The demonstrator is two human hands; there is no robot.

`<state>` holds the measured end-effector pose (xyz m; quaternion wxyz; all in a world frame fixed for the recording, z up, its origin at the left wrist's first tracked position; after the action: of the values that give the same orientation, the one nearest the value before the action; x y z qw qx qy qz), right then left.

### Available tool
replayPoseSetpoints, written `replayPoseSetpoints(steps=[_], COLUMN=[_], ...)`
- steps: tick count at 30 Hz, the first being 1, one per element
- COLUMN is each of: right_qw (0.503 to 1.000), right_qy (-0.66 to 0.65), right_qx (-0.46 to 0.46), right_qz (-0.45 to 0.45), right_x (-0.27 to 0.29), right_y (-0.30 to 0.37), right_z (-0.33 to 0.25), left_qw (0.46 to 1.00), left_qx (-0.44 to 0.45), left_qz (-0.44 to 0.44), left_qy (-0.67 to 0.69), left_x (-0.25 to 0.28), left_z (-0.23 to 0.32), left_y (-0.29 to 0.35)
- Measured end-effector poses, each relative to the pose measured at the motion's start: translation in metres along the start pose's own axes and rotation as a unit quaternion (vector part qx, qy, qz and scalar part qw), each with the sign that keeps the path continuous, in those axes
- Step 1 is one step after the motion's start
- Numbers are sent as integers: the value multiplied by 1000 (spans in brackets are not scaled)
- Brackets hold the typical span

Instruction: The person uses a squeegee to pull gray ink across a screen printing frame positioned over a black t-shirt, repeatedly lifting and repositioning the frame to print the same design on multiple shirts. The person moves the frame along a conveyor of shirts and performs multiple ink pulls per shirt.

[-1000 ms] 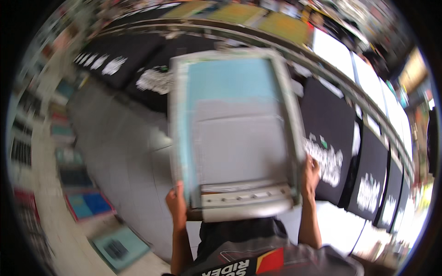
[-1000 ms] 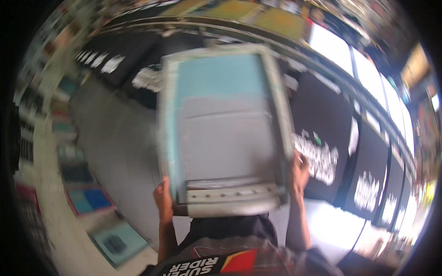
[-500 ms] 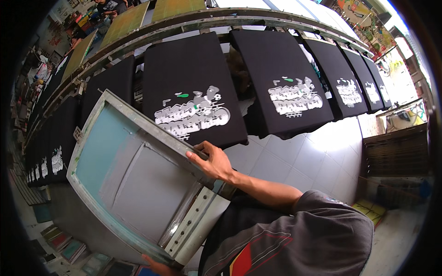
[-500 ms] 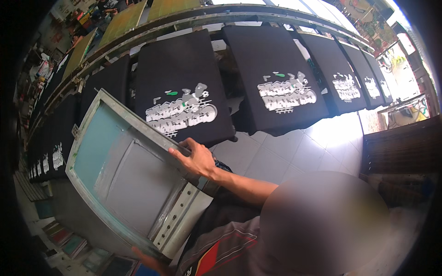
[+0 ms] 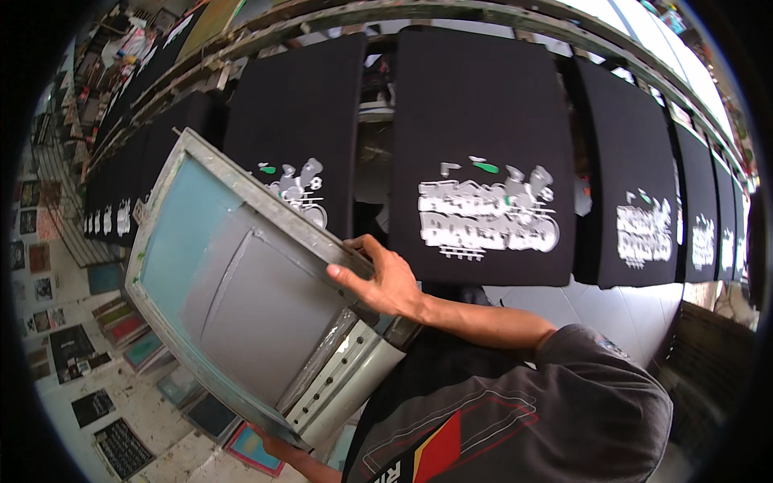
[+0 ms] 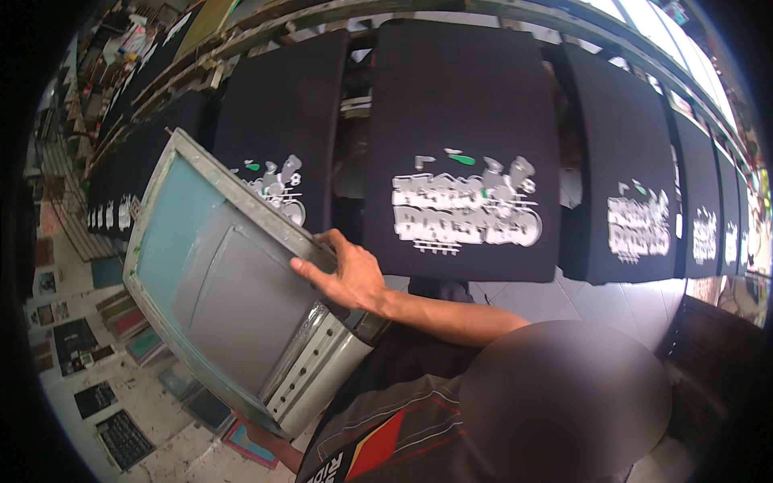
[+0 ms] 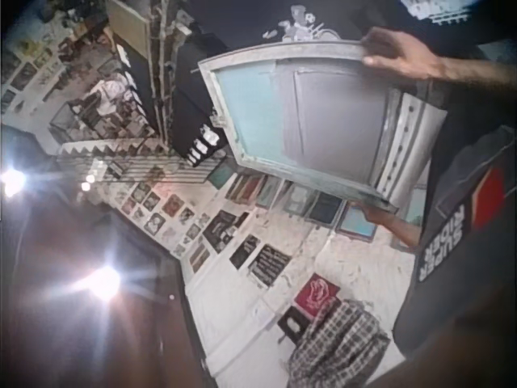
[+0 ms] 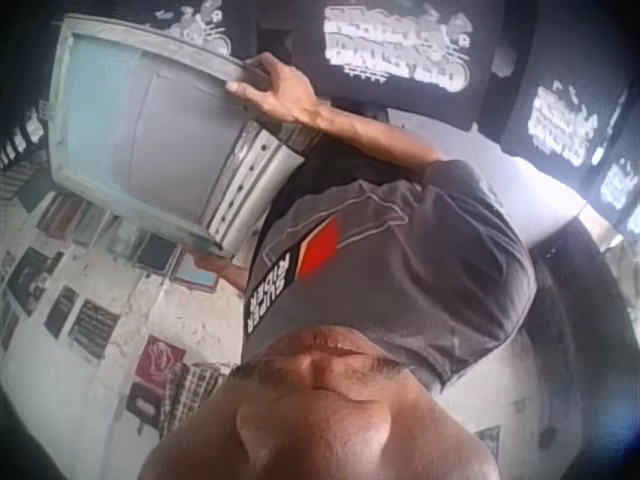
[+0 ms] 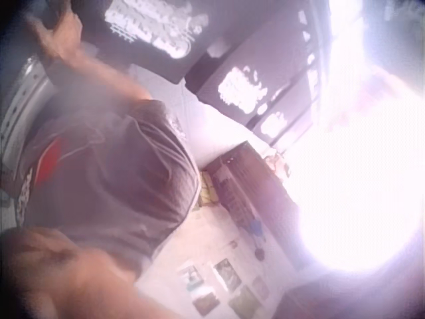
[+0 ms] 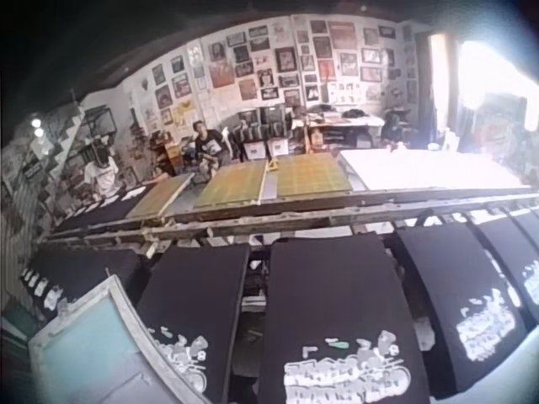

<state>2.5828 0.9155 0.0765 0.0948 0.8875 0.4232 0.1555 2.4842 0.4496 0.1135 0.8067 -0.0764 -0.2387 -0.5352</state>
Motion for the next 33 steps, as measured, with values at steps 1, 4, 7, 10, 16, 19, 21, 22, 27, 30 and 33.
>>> replayPoseSetpoints(steps=[1,4,7,10,16,19,21,22,27,30,33], right_qw=[1000,992,989,982,983,981,991,994,998,994,980], right_qy=[-3,5,37,43,41,31,47,52,48,19,2], right_qx=[12,-11,39,52,45,-10,1,5,-27,-44,-50], right_qz=[-20,-127,-141,-174,-173,-193,-127,-99,12,103,194], right_x=[-11,-34,-58,-78,-113,-115,-129,-133,-152,-168,-190], right_y=[-10,-34,-63,-77,-96,-106,-120,-124,-142,-144,-139], right_z=[-8,-29,-13,-19,-32,-47,-36,-39,-57,-61,-53], left_qw=[999,989,982,978,980,985,990,993,998,994,992], left_qx=[4,35,99,113,105,92,82,75,36,37,8], left_qz=[40,129,151,170,170,145,112,92,-11,-98,-126], left_qy=[-21,-65,-62,-51,-21,-8,6,16,41,20,-1], left_x=[-2,19,6,2,6,2,-14,-20,-76,-113,-147], left_z=[9,14,-17,-27,-26,-15,-15,-15,-4,25,49], left_y=[3,8,23,29,12,-24,-65,-87,-228,-308,-362])
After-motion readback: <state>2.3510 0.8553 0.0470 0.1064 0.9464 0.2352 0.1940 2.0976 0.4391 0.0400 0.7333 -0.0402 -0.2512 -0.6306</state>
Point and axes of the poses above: each hand's wrist, its own y-axis away from the middle knuckle, its own x-axis out of the back of the hand, z = x × y, the point moved 1 cm from there along -y, towards the middle knuckle, and after that the axes turned 5 degrees about y, right-handed, at the moved point
